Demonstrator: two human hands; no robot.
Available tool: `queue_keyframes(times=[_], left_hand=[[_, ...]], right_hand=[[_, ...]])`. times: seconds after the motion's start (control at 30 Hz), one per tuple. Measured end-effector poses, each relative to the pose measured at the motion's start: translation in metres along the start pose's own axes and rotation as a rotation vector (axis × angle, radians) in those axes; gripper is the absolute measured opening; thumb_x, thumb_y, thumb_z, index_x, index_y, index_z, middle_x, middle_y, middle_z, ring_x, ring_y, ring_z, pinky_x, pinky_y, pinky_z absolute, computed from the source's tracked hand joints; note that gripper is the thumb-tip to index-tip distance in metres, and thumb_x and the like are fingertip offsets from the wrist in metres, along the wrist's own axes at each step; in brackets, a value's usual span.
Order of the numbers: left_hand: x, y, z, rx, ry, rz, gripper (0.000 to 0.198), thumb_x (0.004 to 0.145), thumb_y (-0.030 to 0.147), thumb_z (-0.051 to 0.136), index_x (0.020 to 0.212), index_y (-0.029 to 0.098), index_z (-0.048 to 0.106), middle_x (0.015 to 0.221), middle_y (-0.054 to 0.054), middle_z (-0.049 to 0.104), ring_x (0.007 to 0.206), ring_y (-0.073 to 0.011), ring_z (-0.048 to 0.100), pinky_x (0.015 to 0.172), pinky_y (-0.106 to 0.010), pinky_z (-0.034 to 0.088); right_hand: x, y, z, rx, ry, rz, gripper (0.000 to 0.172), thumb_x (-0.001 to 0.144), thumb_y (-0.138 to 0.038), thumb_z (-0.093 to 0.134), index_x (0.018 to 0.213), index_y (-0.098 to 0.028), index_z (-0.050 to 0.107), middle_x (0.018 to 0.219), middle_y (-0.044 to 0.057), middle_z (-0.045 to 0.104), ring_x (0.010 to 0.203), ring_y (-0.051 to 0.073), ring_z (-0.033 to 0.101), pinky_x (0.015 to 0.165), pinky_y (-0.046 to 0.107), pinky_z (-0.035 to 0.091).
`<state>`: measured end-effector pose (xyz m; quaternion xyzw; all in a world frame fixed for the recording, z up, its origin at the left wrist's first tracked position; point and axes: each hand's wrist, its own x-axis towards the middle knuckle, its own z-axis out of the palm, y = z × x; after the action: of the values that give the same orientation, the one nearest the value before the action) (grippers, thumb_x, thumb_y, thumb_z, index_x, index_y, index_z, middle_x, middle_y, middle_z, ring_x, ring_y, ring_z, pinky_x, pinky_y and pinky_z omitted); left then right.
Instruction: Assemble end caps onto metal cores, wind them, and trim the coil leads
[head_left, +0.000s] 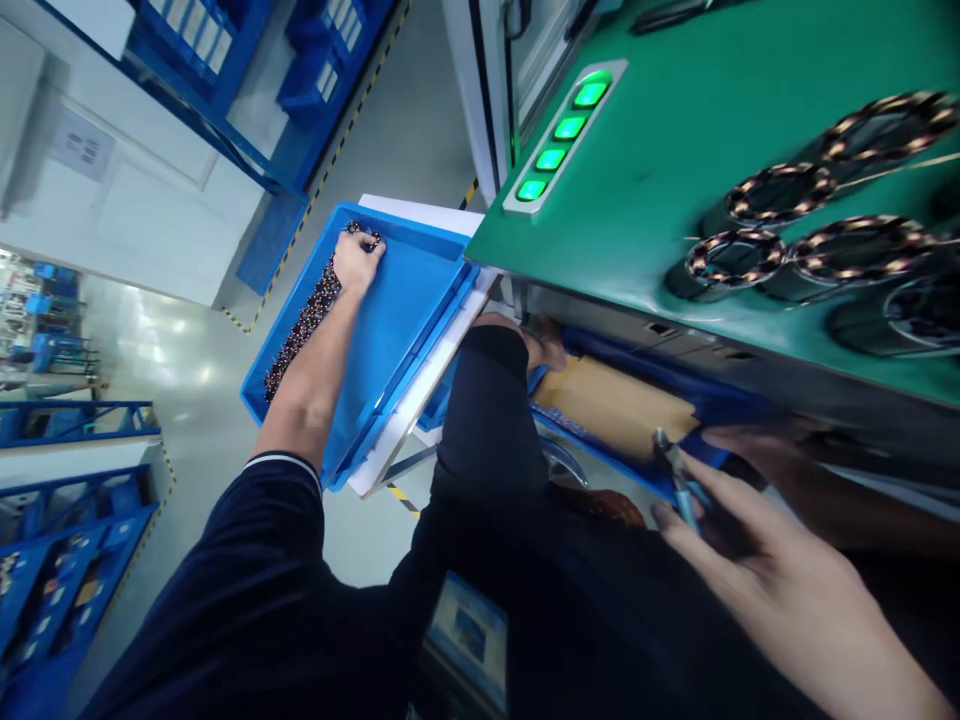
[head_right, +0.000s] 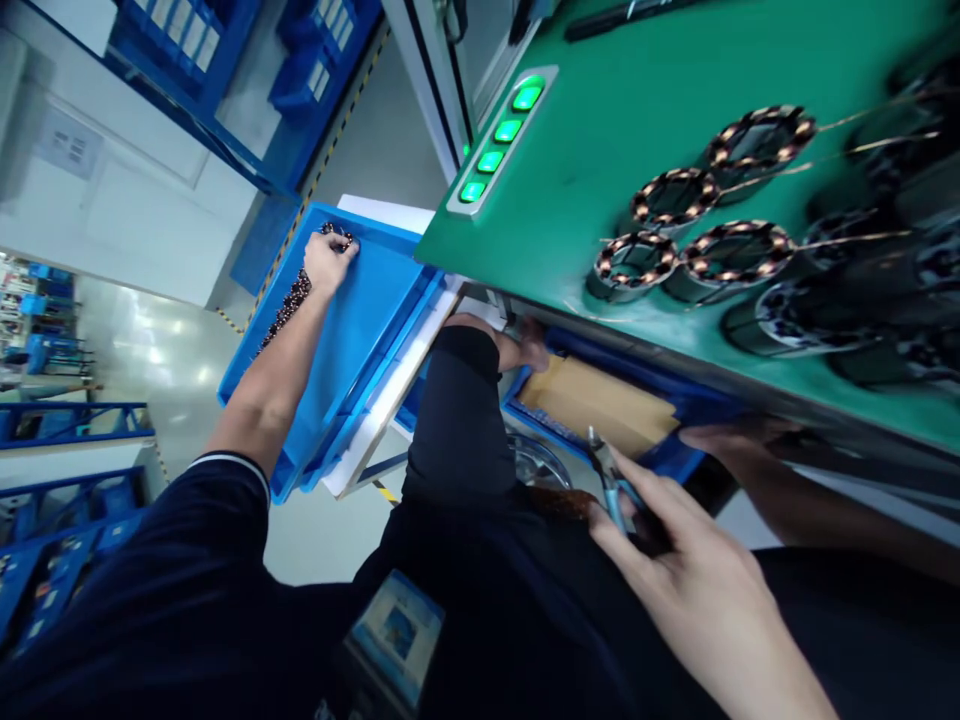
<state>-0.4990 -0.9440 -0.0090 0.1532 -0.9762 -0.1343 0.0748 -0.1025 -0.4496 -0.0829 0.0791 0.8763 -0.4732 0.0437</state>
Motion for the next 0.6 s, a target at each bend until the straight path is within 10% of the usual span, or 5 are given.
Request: queue_keyframes(times=[0.3, 0.43, 0.6], left_hand=[[-0.012, 0.028, -0.024, -0.065, 0.207, 0.07, 0.028, 0.111, 0.033, 0.091, 0.125, 0.024, 0.069, 0.166, -0.013, 0.067, 0.139, -0.0287, 0.077, 0.135, -0.053, 0.064], [-0.076, 0.081, -0.029, -0.345, 0.36, 0.635, 0.039, 0.115, 0.063, 0.085, 0.121, 0.028, 0.068, 0.139, -0.008, 0.077, 0.123, -0.0272, 0.076, 0.114, -0.053, 0.072], [-0.187, 0.185, -0.013, -0.384, -0.034, 1.195, 0.047, 0.129, 0.072, 0.062, 0.146, 0.031, 0.077, 0.16, -0.015, 0.076, 0.152, -0.0334, 0.076, 0.131, -0.053, 0.069]], right_hand=[[-0.016, -0.002, 0.004, 0.031, -0.041, -0.046, 0.064, 0.112, -0.069, 0.077, 0.16, -0.029, 0.089, 0.115, 0.01, 0.092, 0.085, 0.026, 0.086, 0.078, 0.036, 0.072], [-0.015, -0.015, 0.012, 0.083, -0.1, -0.014, 0.058, 0.112, -0.054, 0.076, 0.16, -0.023, 0.088, 0.107, 0.009, 0.088, 0.085, 0.025, 0.082, 0.083, 0.036, 0.072], [-0.008, -0.039, 0.011, 0.075, -0.178, -0.061, 0.058, 0.113, -0.047, 0.077, 0.166, -0.024, 0.084, 0.12, 0.01, 0.089, 0.094, 0.025, 0.083, 0.092, 0.038, 0.073]])
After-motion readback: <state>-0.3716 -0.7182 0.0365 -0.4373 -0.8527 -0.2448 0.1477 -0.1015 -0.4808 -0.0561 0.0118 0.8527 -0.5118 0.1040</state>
